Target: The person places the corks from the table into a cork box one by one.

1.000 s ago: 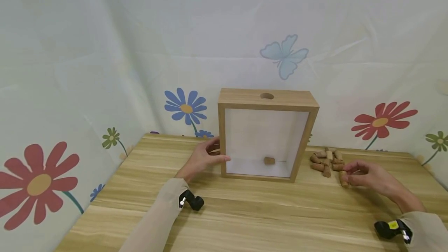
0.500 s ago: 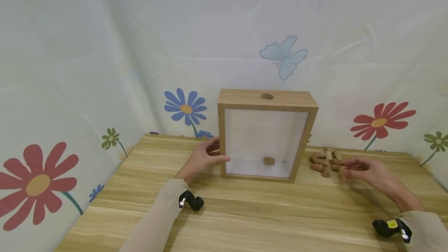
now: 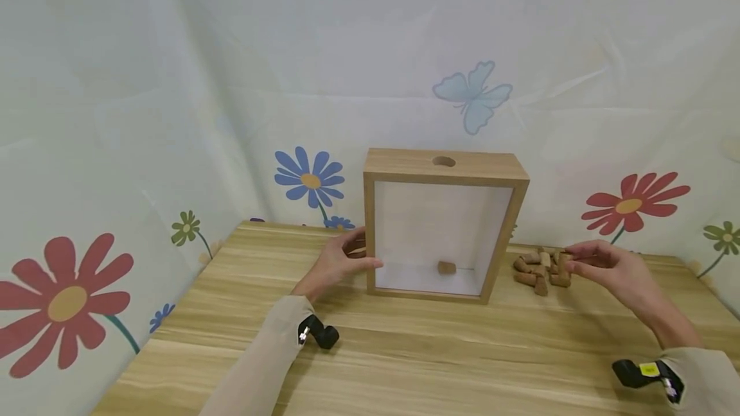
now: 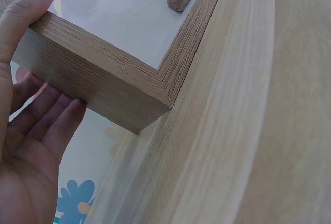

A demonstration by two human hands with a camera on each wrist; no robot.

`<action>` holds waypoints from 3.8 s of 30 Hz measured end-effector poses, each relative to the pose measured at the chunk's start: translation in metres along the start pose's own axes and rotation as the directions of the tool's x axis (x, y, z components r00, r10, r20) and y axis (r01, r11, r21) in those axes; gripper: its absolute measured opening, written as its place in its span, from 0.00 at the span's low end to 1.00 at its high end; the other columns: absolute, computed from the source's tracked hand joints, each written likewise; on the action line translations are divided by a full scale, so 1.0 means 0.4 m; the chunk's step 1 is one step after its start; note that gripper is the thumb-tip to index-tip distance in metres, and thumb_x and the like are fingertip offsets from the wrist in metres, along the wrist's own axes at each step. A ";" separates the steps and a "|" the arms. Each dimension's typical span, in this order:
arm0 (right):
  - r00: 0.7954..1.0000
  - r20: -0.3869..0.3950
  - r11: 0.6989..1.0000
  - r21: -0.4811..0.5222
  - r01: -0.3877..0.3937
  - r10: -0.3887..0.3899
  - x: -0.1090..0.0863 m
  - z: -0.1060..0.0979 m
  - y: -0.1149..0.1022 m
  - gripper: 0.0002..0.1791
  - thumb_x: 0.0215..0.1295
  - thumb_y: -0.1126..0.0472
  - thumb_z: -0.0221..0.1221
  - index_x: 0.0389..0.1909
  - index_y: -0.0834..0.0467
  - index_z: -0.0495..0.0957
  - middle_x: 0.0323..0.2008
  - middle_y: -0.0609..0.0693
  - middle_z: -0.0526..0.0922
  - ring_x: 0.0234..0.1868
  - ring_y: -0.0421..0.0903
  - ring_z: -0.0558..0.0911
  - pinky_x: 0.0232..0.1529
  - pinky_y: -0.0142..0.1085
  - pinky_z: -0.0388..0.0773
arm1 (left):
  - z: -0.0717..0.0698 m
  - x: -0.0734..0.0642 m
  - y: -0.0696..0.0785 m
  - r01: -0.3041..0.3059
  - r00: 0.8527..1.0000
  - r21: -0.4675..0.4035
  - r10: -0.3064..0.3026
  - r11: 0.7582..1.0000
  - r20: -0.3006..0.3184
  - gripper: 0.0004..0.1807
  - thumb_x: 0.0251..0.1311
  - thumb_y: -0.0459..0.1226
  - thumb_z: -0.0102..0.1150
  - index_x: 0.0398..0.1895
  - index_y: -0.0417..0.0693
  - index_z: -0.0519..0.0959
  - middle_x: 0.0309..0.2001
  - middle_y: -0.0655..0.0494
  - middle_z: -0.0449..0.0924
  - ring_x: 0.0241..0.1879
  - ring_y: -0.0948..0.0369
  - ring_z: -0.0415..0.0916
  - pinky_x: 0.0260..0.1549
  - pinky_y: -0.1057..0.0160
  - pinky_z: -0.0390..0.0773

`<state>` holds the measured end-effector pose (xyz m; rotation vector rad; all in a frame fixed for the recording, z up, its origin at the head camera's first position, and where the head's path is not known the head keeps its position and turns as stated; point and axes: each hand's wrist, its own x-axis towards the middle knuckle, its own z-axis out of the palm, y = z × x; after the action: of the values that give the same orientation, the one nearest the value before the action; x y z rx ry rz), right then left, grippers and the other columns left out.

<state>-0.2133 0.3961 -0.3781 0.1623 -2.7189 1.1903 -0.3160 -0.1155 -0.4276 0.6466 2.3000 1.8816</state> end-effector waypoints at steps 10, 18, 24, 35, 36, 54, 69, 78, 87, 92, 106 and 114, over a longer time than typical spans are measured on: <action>0.980 -0.164 0.990 0.067 0.122 -0.110 0.010 -0.016 -0.078 0.17 0.75 0.59 0.67 0.60 0.60 0.82 0.43 0.27 0.85 0.41 0.27 0.84 0.39 0.20 0.79 | 0.003 0.001 -0.004 -0.011 1.000 -0.007 0.011 1.000 0.004 0.49 0.58 0.41 0.81 0.79 0.39 0.66 0.70 0.42 0.75 0.68 0.45 0.76 0.65 0.52 0.78; 0.963 -0.228 0.982 0.086 0.166 -0.143 0.029 -0.044 -0.175 0.17 0.73 0.59 0.69 0.60 0.56 0.83 0.42 0.29 0.87 0.41 0.29 0.84 0.36 0.21 0.76 | 0.003 -0.002 0.004 -0.014 1.000 -0.010 0.014 1.000 0.006 0.48 0.58 0.41 0.81 0.79 0.40 0.66 0.69 0.43 0.76 0.67 0.45 0.76 0.65 0.52 0.79; 0.957 -0.260 0.975 0.141 0.170 -0.129 0.047 -0.059 -0.246 0.20 0.72 0.59 0.70 0.61 0.57 0.82 0.43 0.30 0.88 0.42 0.30 0.85 0.34 0.22 0.78 | 0.003 -0.003 0.006 -0.015 1.000 -0.008 0.015 1.000 0.004 0.49 0.57 0.42 0.82 0.79 0.39 0.66 0.69 0.43 0.76 0.67 0.45 0.76 0.64 0.52 0.79; 0.941 -0.304 0.945 0.236 0.225 -0.149 0.074 -0.066 -0.384 0.24 0.71 0.59 0.71 0.65 0.56 0.81 0.49 0.38 0.89 0.51 0.35 0.85 0.48 0.21 0.78 | 0.001 -0.004 0.005 0.000 1.000 0.003 0.000 1.000 -0.001 0.50 0.56 0.43 0.82 0.79 0.40 0.67 0.70 0.44 0.75 0.68 0.46 0.76 0.65 0.52 0.79; 0.940 -0.303 0.943 0.240 0.231 -0.153 0.077 -0.066 -0.395 0.24 0.70 0.59 0.71 0.65 0.56 0.81 0.49 0.39 0.89 0.51 0.35 0.85 0.48 0.21 0.79 | 0.002 -0.004 0.005 -0.003 1.000 0.004 0.003 1.000 -0.001 0.50 0.57 0.43 0.82 0.79 0.40 0.66 0.70 0.44 0.75 0.68 0.45 0.76 0.65 0.52 0.79; 0.883 -0.319 0.884 0.206 0.420 -0.345 0.134 -0.026 -0.521 0.19 0.70 0.64 0.71 0.61 0.57 0.85 0.46 0.42 0.89 0.46 0.40 0.86 0.47 0.23 0.80 | 0.004 -0.003 0.006 -0.024 1.000 -0.012 0.024 1.000 0.011 0.49 0.57 0.41 0.82 0.80 0.40 0.66 0.71 0.45 0.75 0.68 0.46 0.75 0.66 0.54 0.78; 0.849 -0.250 0.838 0.184 0.514 -0.466 0.196 0.062 -0.599 0.18 0.67 0.68 0.72 0.56 0.66 0.84 0.42 0.39 0.89 0.42 0.35 0.87 0.44 0.23 0.82 | 0.002 -0.002 0.004 -0.024 1.000 -0.038 0.024 0.999 0.006 0.48 0.59 0.38 0.80 0.79 0.38 0.66 0.71 0.41 0.74 0.68 0.44 0.75 0.66 0.52 0.77; 0.854 -0.230 0.853 0.136 0.503 -0.467 0.206 0.090 -0.631 0.16 0.68 0.67 0.72 0.54 0.66 0.84 0.47 0.57 0.89 0.42 0.35 0.86 0.45 0.23 0.82 | 0.004 -0.001 0.003 -0.016 1.000 -0.044 0.017 0.999 0.008 0.48 0.58 0.38 0.81 0.80 0.39 0.65 0.72 0.42 0.73 0.68 0.44 0.75 0.67 0.52 0.77; 0.852 -0.222 0.871 0.026 0.491 -0.474 0.209 0.103 -0.630 0.13 0.68 0.67 0.72 0.51 0.65 0.84 0.45 0.58 0.89 0.39 0.31 0.85 0.42 0.22 0.81 | 0.004 0.000 0.007 -0.015 1.000 -0.038 0.016 0.999 0.015 0.48 0.59 0.39 0.81 0.80 0.39 0.65 0.71 0.41 0.74 0.68 0.44 0.75 0.66 0.53 0.78; 0.852 -0.192 0.868 0.002 0.496 -0.486 0.208 0.108 -0.630 0.13 0.68 0.68 0.72 0.51 0.65 0.85 0.45 0.58 0.90 0.39 0.33 0.86 0.42 0.21 0.81 | 0.005 -0.003 0.013 -0.015 1.000 -0.039 0.016 0.999 0.013 0.47 0.59 0.37 0.80 0.80 0.38 0.65 0.71 0.41 0.74 0.68 0.44 0.75 0.65 0.53 0.78; 0.870 -0.182 0.884 0.004 0.467 -0.459 0.177 0.075 -0.613 0.18 0.68 0.63 0.72 0.56 0.63 0.85 0.50 0.58 0.89 0.43 0.30 0.85 0.47 0.20 0.79 | 0.003 -0.001 0.006 -0.022 1.000 -0.023 0.022 0.999 0.010 0.47 0.59 0.37 0.80 0.79 0.38 0.66 0.71 0.41 0.74 0.68 0.44 0.75 0.65 0.53 0.78; 0.858 -0.302 0.896 0.026 0.444 -0.416 0.152 0.018 -0.557 0.19 0.69 0.63 0.72 0.59 0.61 0.86 0.48 0.49 0.90 0.43 0.27 0.86 0.47 0.18 0.80 | 0.002 -0.003 0.006 -0.017 1.000 -0.004 0.017 1.000 0.008 0.47 0.59 0.37 0.80 0.80 0.40 0.65 0.71 0.42 0.74 0.68 0.45 0.75 0.66 0.52 0.77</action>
<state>-0.2366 0.2384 -0.2108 0.5358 -2.2129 1.1046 -0.3139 -0.1149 -0.4258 0.6748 2.2925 1.8864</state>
